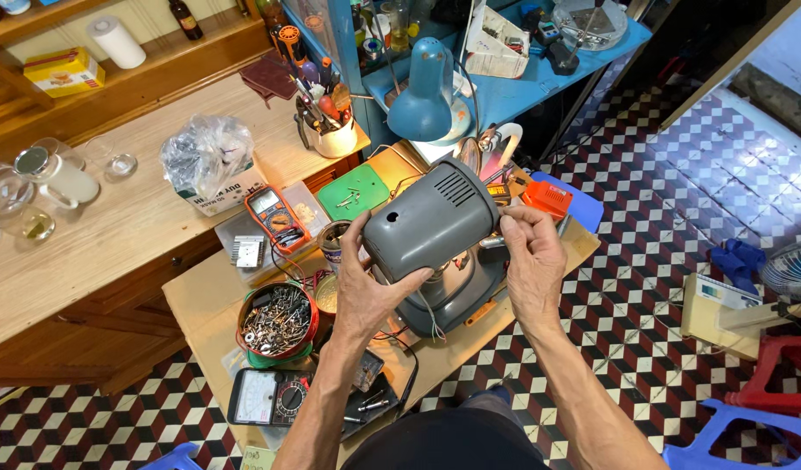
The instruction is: The person assembles a small grey appliance using a cordless drill. They attach a motor housing to a base, secure a cover, and tighten screws on a vented casing. The person also uses a flashlight to inspect the interior of the casing.
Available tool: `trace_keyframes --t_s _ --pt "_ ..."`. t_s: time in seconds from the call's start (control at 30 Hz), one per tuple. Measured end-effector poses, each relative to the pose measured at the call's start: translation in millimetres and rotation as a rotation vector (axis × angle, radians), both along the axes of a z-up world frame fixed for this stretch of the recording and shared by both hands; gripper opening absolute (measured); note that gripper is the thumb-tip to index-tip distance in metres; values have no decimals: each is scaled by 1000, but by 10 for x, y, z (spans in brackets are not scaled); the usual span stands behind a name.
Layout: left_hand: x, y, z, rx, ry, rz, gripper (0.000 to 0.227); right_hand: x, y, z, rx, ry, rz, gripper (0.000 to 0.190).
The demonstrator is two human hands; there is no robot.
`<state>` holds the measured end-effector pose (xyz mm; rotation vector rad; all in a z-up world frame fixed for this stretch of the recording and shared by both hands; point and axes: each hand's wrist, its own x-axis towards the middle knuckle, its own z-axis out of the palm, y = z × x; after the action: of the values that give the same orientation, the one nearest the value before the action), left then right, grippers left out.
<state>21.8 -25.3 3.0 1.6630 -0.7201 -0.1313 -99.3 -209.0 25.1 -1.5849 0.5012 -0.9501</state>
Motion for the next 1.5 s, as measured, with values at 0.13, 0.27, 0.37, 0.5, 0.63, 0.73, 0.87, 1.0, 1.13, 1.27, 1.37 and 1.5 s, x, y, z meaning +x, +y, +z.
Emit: trace_keyframes --t_s 0.13,0.27,0.37,0.5,0.63,0.73,0.87,1.0,1.13,1.27,1.37,1.5 --pt "12 13 -26 -7 -21 -9 112 -5 -10 -32 22 0 17 19" --pt "24 0 -58 -46 -127 1 110 8 -20 -84 15 -20 28 19" --pt "45 4 -62 -45 -74 -12 108 46 -66 -114 147 -120 94 19" --pt "68 32 -44 -9 -81 4 109 61 -137 -157 143 -94 83 18" --pt "82 57 -18 -15 -32 -5 110 152 -214 -165 272 -99 84 15" --pt "76 50 -45 -25 -39 -5 108 208 -291 -172 342 -57 90 13" --pt "74 27 -108 -90 -49 -30 105 315 -353 -200 425 -19 120 12" --pt "52 -9 -198 -94 6 -20 108 398 -382 -268 470 -38 152 12" --pt "68 13 -237 -138 53 -49 108 472 -442 -306 470 -71 205 14" --pt "81 20 -222 -147 53 -57 109 494 -483 -292 487 -51 208 15" --pt "72 28 -207 -140 30 -36 108 507 -477 -276 478 -44 210 16" --pt "40 16 -182 -126 14 -23 107 517 -453 -274 493 -54 202 18"
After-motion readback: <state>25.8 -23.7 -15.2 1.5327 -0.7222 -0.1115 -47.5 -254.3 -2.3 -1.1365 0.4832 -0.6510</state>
